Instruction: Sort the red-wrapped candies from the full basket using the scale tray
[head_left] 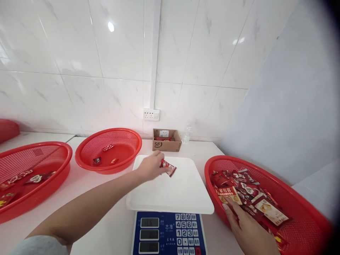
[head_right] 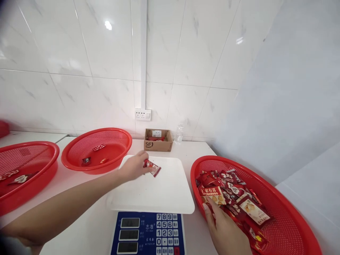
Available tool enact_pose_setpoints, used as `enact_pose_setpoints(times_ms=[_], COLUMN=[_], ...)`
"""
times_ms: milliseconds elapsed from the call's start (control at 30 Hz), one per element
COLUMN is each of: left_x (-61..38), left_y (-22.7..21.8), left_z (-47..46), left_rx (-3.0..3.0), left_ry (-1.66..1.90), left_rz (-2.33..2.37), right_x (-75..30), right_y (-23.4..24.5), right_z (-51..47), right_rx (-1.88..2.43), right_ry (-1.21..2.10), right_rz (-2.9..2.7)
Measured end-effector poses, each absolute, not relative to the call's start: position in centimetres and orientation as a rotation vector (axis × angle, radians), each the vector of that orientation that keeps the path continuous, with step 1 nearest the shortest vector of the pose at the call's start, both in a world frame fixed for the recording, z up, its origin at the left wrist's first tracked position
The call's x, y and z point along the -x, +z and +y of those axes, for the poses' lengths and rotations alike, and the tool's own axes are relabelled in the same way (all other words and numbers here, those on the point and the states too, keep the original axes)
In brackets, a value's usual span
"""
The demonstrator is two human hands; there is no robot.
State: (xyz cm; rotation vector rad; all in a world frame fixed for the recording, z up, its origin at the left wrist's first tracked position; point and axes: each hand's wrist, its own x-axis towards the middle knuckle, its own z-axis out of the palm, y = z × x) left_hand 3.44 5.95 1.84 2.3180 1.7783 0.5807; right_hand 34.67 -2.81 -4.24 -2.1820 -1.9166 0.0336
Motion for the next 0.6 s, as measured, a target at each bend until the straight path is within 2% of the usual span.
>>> enact_pose_setpoints(times_ms=[167,300,500,600], left_x=[3.7,9.4,11.5,9.2], left_y=[3.7,3.3,1.1,0.0], left_z=[6.2,6.2,5.1,3.3], left_rx=[-2.056,-1.829,-1.804,-1.837], left_ry=[0.852,0.964,1.059,1.246], left_rz=[2.195,2.432,2.395,2.318], right_x=[-35.0,-35.0,-34.4,-34.8], right_y=[-4.8,-4.8,-3.2,-1.7], right_z=[-2.6,-2.5,-2.7,-2.2], right_rx=[2.164,2.189,2.244,2.048], right_ry=[0.041,0.086,0.282,0.524], right_rz=[-1.941,-1.929,-1.867,-1.9])
